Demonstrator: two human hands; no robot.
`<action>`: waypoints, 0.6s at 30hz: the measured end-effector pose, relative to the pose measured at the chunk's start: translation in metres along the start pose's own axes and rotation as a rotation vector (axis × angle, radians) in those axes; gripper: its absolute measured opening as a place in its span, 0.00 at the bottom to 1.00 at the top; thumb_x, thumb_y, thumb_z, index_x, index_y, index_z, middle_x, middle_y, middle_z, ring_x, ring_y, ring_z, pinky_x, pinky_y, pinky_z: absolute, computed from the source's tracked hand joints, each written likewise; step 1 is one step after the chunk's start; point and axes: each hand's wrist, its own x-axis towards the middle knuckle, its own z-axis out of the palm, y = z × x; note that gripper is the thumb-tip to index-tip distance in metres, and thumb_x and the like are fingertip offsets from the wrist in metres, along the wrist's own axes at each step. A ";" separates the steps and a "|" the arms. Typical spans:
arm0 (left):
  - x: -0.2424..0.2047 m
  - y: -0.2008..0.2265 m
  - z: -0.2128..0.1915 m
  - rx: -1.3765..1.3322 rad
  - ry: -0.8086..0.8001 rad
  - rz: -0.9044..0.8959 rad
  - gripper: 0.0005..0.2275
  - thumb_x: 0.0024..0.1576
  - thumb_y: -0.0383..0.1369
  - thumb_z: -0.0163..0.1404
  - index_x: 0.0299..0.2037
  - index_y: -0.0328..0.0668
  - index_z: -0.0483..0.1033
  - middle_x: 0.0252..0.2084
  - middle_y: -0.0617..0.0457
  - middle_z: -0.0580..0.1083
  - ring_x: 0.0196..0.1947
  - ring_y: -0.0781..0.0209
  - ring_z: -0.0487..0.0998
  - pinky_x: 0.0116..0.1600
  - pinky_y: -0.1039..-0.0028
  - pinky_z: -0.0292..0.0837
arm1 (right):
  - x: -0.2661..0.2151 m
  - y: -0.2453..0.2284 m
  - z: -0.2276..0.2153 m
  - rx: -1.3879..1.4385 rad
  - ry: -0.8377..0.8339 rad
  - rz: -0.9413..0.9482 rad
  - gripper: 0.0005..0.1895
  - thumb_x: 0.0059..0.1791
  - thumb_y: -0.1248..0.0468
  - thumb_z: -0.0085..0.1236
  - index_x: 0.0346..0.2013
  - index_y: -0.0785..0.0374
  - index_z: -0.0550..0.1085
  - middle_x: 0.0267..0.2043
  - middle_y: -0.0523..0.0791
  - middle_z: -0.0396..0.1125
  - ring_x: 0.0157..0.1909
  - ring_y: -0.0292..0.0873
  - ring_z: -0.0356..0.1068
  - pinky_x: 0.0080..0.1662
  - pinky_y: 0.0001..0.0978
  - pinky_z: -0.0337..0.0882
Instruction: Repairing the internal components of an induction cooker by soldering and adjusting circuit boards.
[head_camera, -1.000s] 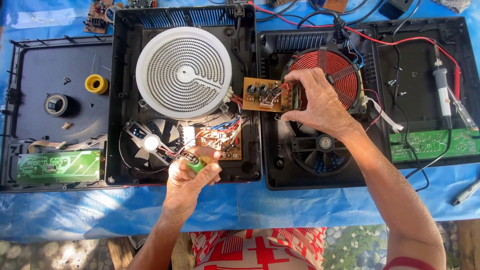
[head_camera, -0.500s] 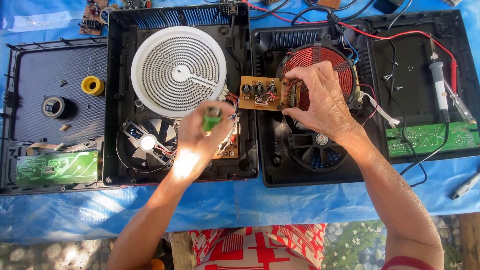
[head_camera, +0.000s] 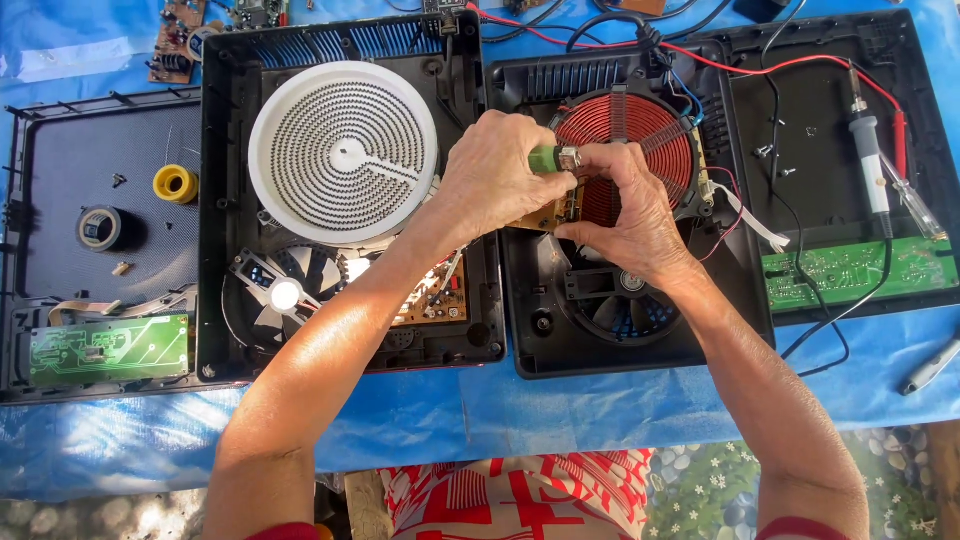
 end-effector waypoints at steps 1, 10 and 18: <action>0.004 0.000 0.002 0.043 -0.011 -0.051 0.09 0.46 0.38 0.64 0.20 0.45 0.79 0.19 0.54 0.71 0.19 0.52 0.76 0.30 0.64 0.70 | 0.000 -0.001 0.000 -0.004 0.004 0.002 0.42 0.37 0.62 0.80 0.62 0.55 0.67 0.49 0.47 0.60 0.57 0.56 0.67 0.62 0.53 0.63; 0.007 0.005 0.006 0.095 -0.016 -0.145 0.06 0.41 0.35 0.60 0.16 0.49 0.77 0.18 0.55 0.71 0.19 0.52 0.77 0.30 0.67 0.70 | 0.000 -0.005 0.001 -0.083 0.061 -0.163 0.44 0.38 0.58 0.81 0.62 0.63 0.67 0.47 0.50 0.60 0.52 0.55 0.62 0.59 0.46 0.64; 0.004 0.010 -0.010 0.036 0.059 -0.059 0.04 0.44 0.32 0.58 0.21 0.43 0.78 0.22 0.53 0.70 0.23 0.53 0.76 0.33 0.65 0.72 | -0.002 0.003 0.001 -0.096 0.073 -0.198 0.45 0.39 0.58 0.79 0.66 0.64 0.66 0.55 0.49 0.63 0.60 0.54 0.59 0.60 0.44 0.67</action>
